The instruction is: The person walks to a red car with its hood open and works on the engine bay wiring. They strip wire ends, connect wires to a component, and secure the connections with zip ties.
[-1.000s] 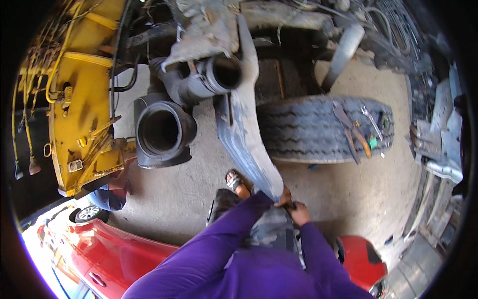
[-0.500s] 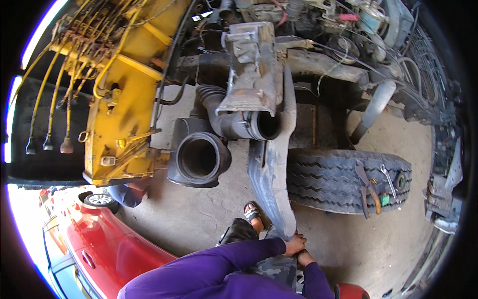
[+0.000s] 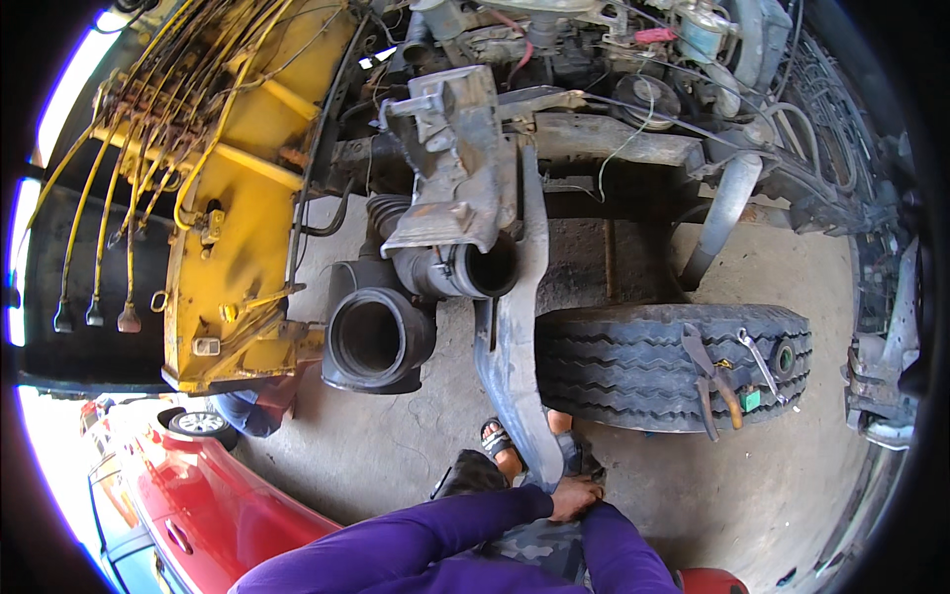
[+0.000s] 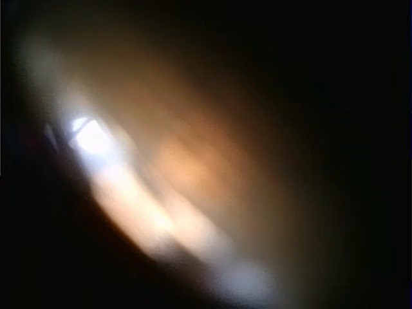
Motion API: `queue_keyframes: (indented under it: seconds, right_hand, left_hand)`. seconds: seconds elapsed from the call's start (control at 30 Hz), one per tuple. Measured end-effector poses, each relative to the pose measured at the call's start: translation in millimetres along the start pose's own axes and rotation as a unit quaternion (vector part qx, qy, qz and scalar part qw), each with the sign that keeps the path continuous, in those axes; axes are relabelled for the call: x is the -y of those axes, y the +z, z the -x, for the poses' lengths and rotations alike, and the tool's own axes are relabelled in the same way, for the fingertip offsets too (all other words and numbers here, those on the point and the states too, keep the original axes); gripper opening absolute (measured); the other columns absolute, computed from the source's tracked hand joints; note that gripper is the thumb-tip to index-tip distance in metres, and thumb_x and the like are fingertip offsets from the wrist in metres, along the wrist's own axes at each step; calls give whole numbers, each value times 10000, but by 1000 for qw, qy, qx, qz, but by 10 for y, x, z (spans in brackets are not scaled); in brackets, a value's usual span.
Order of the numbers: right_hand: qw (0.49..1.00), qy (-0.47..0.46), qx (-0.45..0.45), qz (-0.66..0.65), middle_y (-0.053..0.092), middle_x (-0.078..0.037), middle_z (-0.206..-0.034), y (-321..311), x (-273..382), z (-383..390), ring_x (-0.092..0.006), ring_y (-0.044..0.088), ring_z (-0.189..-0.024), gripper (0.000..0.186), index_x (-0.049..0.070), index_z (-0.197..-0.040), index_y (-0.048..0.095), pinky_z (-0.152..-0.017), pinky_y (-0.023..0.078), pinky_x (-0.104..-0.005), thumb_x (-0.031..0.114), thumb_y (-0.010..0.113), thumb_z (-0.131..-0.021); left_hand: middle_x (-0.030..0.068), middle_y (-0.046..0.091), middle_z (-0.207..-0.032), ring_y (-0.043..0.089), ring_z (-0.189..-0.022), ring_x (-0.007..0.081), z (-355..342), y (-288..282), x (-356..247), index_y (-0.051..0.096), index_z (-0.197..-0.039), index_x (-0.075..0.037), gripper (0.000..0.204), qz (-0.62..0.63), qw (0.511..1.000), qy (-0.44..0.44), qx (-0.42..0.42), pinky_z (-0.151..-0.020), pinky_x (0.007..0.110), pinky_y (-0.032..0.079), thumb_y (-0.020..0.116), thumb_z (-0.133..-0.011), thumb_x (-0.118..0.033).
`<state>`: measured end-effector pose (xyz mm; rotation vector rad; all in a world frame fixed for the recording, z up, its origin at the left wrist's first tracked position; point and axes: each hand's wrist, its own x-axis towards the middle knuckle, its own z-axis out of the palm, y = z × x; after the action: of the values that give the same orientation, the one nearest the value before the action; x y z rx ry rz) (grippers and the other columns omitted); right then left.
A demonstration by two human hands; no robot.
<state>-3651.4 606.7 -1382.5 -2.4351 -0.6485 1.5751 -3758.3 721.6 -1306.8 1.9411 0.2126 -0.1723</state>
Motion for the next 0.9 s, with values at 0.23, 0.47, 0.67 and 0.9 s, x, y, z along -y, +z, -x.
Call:
queue_keyframes:
  seconds: [0.23,0.47,0.67,0.9]
  right_hand:
    - [998,-3,49,31,730,-247,-1116,72,112,-87,-367,716,-985,404,-88,-1124,705,-832,545,-437,236,578,-918]
    - [994,-20,85,66,729,-255,-1114,89,255,-208,-384,713,-1002,405,-78,-1118,713,-852,544,-443,243,574,-914]
    - [988,-42,104,104,728,-263,-1113,-94,361,-193,-399,710,-1016,406,-70,-1112,719,-869,543,-448,249,571,-909]
    - [970,-95,147,167,726,-271,-1112,-177,549,67,-416,707,-1032,407,-60,-1106,727,-889,542,-453,256,568,-905]
  left_hand:
    - [180,602,-1195,542,-1189,386,120,-235,-94,643,-959,-8,321,-20,993,-106,45,-992,476,491,662,-716,-218]
    - [206,594,-1077,576,-1113,403,167,-202,149,619,-891,-11,275,9,999,-46,-4,-957,486,492,667,-737,-234]
    - [223,531,-1341,606,-1169,429,358,-472,-285,522,-1351,-65,501,-13,989,-146,-17,-969,491,522,656,-899,-234]
    - [230,551,-1369,638,-1148,417,1188,-452,-305,472,-1436,-93,586,-12,980,-195,-49,-973,493,524,664,-907,-258]
